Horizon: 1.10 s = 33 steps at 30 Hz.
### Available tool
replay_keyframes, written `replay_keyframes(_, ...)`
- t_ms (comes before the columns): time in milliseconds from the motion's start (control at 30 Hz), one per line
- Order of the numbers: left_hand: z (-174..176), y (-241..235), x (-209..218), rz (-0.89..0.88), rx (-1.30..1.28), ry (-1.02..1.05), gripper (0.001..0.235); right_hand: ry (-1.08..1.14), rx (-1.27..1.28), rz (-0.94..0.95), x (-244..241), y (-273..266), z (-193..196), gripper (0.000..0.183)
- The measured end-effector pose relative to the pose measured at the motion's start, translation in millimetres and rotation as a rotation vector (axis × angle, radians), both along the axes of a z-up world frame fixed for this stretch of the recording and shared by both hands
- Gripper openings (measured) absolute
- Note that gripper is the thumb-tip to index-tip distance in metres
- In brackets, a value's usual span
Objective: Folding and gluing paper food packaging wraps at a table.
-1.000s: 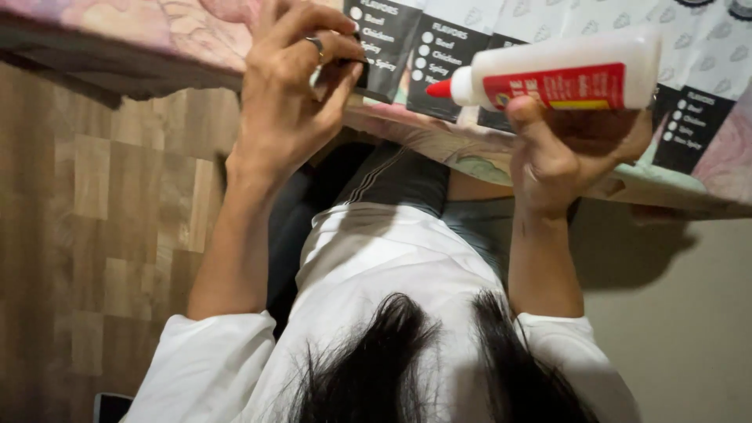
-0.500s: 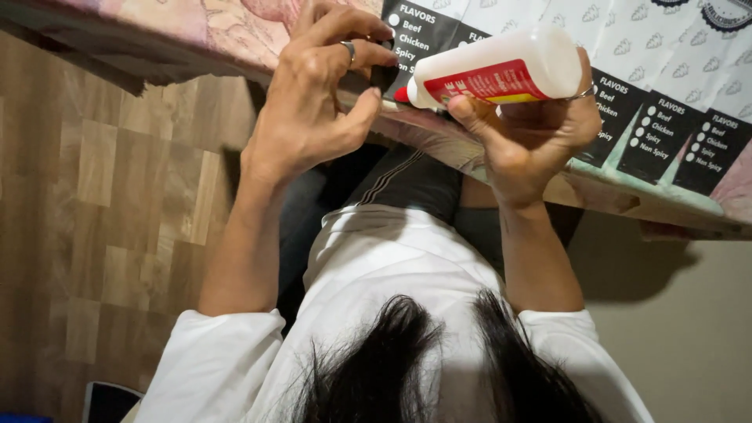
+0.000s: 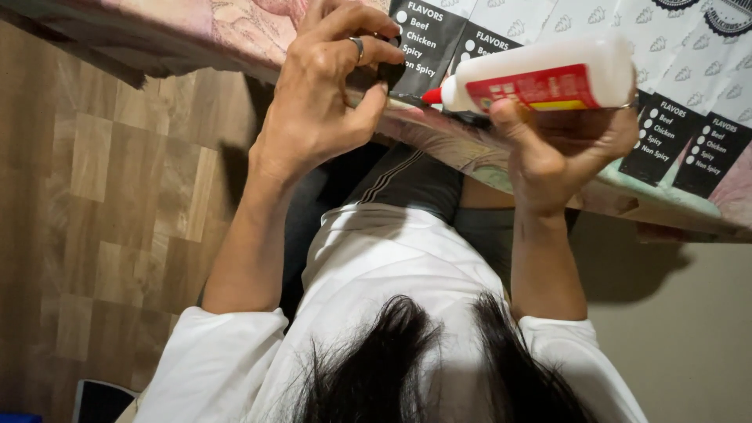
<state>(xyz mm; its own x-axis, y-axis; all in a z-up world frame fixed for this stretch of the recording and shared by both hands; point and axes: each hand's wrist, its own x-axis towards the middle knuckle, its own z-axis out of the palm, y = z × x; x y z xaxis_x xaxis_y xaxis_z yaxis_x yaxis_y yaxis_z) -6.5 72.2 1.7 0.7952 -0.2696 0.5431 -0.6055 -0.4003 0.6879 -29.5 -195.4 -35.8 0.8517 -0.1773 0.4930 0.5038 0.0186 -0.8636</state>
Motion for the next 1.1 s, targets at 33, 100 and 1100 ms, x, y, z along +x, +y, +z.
replay_keyframes(33,0.1,0.1,-0.3,0.002,0.001,-0.001,0.028,-0.001,0.001,0.002,-0.5,7.2,9.2,0.088)
replay_keyframes(100,0.3,0.5,-0.8,-0.019,-0.024,0.0,0.03,0.046,-0.186,-0.051,-1.6,21.7,27.8,0.066)
replay_keyframes(1100,4.5,-0.5,-4.0,-0.016,-0.028,0.016,0.021,-0.054,-0.019,-0.054,-7.5,-1.4,-7.1,0.086)
